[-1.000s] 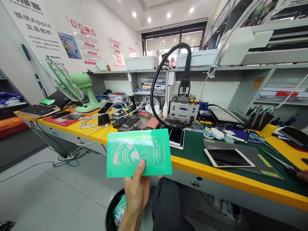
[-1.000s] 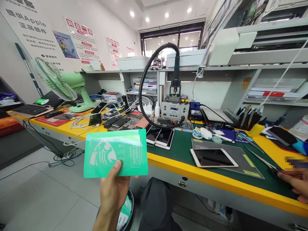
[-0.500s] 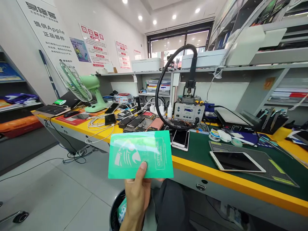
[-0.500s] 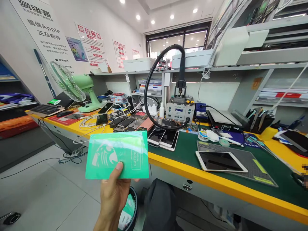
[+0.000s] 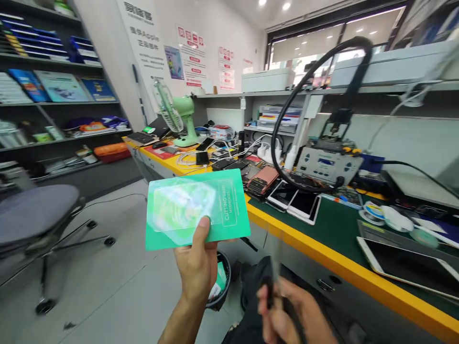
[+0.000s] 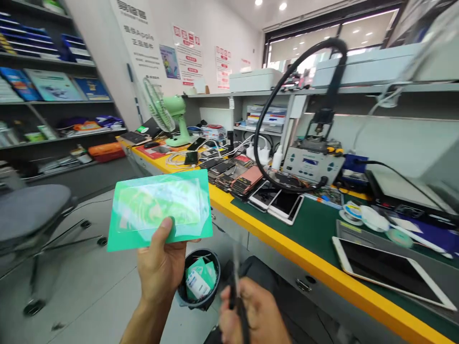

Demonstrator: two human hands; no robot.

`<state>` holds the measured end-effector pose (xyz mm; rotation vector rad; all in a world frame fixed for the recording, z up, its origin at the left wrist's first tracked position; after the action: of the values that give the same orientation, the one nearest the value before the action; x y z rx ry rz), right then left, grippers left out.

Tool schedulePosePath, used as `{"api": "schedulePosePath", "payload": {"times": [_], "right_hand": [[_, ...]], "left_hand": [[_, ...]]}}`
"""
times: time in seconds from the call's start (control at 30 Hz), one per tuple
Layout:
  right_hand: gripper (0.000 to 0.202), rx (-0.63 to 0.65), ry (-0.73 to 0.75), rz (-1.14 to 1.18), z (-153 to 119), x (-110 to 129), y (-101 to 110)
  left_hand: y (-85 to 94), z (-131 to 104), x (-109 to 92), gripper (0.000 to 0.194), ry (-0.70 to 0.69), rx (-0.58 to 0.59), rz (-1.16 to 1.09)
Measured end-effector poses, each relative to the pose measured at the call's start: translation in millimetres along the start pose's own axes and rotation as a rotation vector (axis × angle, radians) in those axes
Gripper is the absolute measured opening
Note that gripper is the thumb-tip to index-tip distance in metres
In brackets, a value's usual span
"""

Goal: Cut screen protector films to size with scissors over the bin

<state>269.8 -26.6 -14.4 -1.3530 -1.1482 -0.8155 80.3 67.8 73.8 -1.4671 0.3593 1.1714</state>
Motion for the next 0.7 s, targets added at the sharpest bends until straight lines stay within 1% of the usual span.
{"api": "schedulePosePath", "payload": {"times": [0.07, 0.1, 0.13, 0.2, 0.3, 0.4, 0.5, 0.6, 0.63, 0.7], "right_hand": [[0.06, 0.092, -0.041, 0.036, 20, 3, -58], [0.064, 0.154, -0.048, 0.048, 26, 4, -80], [0.066, 0.195, -0.057, 0.049, 30, 6, -96], [0.066, 0.234, -0.077, 0.039, 35, 8, -115], [0.065, 0.256, -0.114, -0.006, 38, 7, -124], [0.067, 0.281, -0.115, -0.064, 41, 6, -128], [0.068, 0.298, -0.11, -0.079, 46, 5, -132], [0.066, 0.335, -0.104, -0.062, 53, 6, -133], [0.065, 0.339, -0.098, -0.064, 55, 7, -133], [0.064, 0.335, -0.092, -0.075, 58, 9, -132]], "left_hand": [[14.4, 0, -9, 0.038, -0.045, -0.105, 0.008], [22.3, 0, -13, 0.034, -0.06, -0.146, 0.02], [30.6, 1, -16, 0.03, -0.069, -0.175, 0.036], [47.2, 3, -22, 0.024, -0.082, -0.222, 0.064], [69.2, 6, -25, 0.017, -0.101, -0.298, 0.082], [82.7, 8, -22, 0.017, -0.094, -0.33, 0.093], [88.2, 8, -15, 0.021, -0.095, -0.32, 0.127], [90.1, 7, -8, 0.026, -0.104, -0.297, 0.164], [90.4, 6, -6, 0.026, -0.112, -0.288, 0.174], [91.1, 6, -4, 0.018, -0.124, -0.269, 0.201]]}}
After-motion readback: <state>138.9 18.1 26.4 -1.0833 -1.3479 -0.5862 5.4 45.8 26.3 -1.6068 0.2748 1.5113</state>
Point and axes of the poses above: each hand's wrist, its own z-axis towards the middle knuckle, its own y-axis out of the back of the hand, x = y × z, the point moved 2 cm from there along z, towards the middle knuckle, and after that the axes turned 10 degrees about z, right-handed, at the moved point
